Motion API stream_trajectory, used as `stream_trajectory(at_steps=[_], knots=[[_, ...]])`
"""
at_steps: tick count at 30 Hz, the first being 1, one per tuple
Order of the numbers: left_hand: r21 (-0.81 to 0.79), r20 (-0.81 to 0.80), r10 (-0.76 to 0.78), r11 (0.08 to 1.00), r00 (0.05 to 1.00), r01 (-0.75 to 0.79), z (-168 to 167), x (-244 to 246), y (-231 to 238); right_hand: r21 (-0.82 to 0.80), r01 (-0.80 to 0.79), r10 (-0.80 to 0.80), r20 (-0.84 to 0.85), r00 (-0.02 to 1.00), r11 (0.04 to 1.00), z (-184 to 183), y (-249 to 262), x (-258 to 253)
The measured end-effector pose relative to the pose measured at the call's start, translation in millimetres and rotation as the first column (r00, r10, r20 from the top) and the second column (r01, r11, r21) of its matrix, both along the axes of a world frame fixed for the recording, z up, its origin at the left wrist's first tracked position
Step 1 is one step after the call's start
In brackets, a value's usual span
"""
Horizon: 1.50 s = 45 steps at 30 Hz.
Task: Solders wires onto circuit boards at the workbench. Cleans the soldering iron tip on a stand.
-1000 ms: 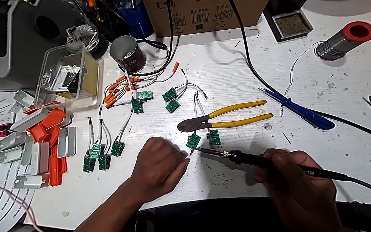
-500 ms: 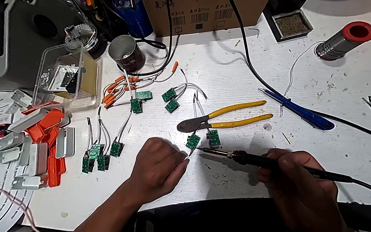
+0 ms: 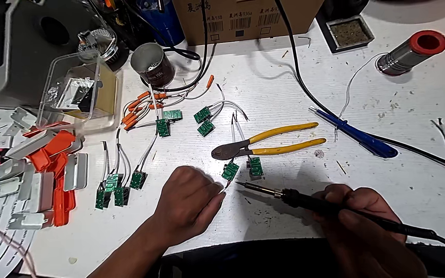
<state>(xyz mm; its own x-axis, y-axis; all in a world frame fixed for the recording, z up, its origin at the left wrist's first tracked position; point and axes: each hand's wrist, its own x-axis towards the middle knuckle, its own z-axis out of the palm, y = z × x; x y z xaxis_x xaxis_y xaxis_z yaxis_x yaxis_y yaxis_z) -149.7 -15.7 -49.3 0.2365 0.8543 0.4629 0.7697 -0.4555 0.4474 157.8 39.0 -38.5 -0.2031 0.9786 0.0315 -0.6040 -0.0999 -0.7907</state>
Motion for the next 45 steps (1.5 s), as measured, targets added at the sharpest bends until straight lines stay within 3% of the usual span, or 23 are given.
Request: stream_trajectory(at_steps=[4,7,11,14,18,34,39,45], knots=[[-0.007,0.009,-0.006,1.0,1.0,0.006,-1,0,0,0.006,0.001,-0.001,-0.029,1.0,1.0,3,0,10],[0.007,0.012,-0.007,1.0,1.0,0.007,-3,-3,0,0.083,0.077,-0.082,0.054,0.995,0.994,8,2,28],[0.009,0.006,-0.01,1.0,1.0,0.01,-4,-7,-1,0.152,0.285,-0.307,0.153,0.939,0.947,19,9,59],[-0.001,-0.005,-0.015,1.0,1.0,0.015,-4,-10,-1,0.193,0.458,-0.494,0.228,0.839,0.868,22,17,75],[0.006,-0.008,-0.017,1.0,1.0,0.017,-5,-12,-1,0.195,0.551,-0.585,0.259,0.769,0.811,13,23,85],[-0.021,-0.005,-0.021,1.0,1.0,0.021,0,-10,1,0.345,0.487,-0.584,0.282,0.761,0.802,-9,29,92],[-0.011,-0.003,-0.023,1.0,1.0,0.023,-2,-9,2,0.325,0.298,-0.386,0.254,0.887,0.897,-6,29,102],[0.006,-0.011,-0.034,0.999,0.999,0.034,-3,-10,3,0.279,0.152,-0.208,0.181,0.961,0.948,-5,28,112]])
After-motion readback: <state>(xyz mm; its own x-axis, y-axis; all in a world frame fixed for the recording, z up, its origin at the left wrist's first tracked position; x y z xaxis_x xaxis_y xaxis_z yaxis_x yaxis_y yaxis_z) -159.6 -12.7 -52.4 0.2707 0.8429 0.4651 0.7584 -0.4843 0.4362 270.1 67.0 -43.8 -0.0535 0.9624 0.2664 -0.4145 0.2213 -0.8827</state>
